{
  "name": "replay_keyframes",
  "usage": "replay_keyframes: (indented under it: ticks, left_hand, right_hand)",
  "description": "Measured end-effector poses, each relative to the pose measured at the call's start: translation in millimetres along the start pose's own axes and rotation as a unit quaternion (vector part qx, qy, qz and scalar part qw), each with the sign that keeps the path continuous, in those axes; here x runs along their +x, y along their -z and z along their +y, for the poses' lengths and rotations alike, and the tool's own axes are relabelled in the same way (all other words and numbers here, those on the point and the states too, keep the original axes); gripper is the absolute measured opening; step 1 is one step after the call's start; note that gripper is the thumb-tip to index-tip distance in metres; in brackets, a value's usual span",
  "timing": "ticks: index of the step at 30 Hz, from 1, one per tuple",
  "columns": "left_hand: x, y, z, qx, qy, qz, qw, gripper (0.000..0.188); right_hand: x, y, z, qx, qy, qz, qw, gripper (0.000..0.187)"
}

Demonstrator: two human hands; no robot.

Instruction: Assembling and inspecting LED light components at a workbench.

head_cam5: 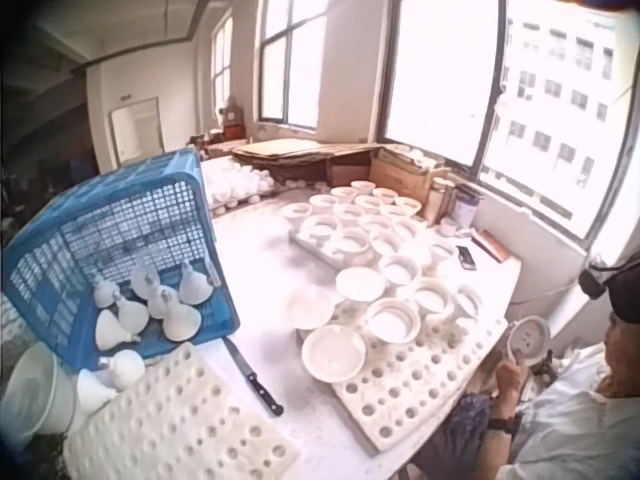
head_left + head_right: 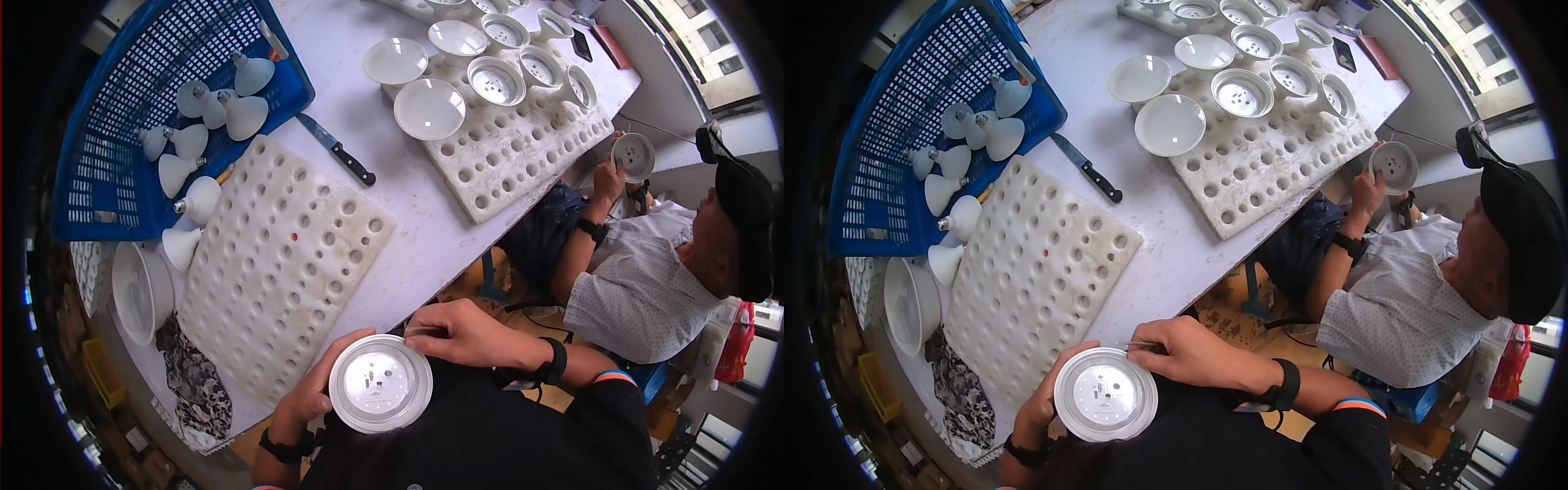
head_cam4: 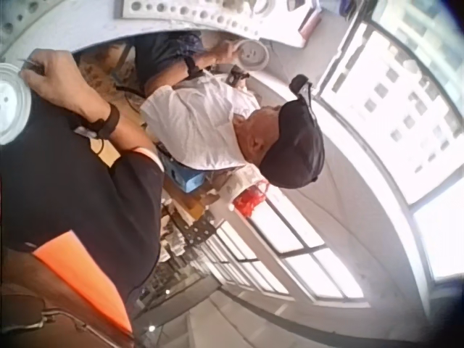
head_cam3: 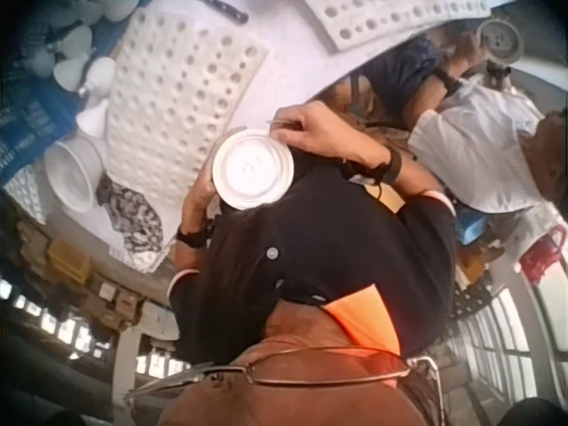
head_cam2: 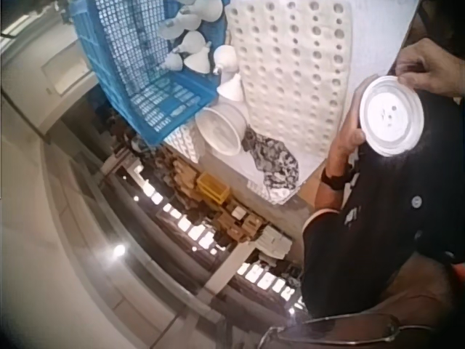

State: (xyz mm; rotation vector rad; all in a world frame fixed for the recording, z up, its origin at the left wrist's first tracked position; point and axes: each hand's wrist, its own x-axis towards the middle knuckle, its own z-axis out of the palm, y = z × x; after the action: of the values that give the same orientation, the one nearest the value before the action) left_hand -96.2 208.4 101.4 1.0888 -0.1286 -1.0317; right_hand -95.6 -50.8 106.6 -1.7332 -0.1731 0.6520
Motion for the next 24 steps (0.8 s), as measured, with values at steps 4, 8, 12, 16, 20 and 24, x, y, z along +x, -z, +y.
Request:
replay_keyframes:
  ticks: [4, 8, 12, 16, 20, 24]
  left_hand:
    - [1, -11, 7, -0.058, 0.051, 0.029, 0.997, 0.089]
    - [-5, -16, 17, -0.045, 0.057, 0.040, 0.997, 0.085]
    - [-13, -17, 26, 0.082, 0.011, 0.039, 0.996, 0.081]
    - [-14, -15, 28, 0.121, -0.004, 0.045, 0.992, 0.079]
    - [-16, -13, 26, 0.133, -0.016, 0.041, 0.990, 0.079]
    - [-19, -13, 27, 0.144, -0.008, 0.046, 0.988, 0.079]
  right_hand:
    - [-3, -4, -10, -0.001, -0.018, -0.014, 1.000, 0.025]
    - [-7, -8, -8, -0.046, 0.054, 0.075, 0.995, 0.028]
    - [-7, -8, -8, -0.134, 0.117, 0.060, 0.982, 0.027]
    - [-6, -8, -11, -0.235, 0.174, 0.063, 0.954, 0.034]
    - [-4, -10, -10, -0.262, 0.200, 0.065, 0.942, 0.037]
    - [-6, -10, -18, -0.258, 0.188, 0.057, 0.946, 0.037]
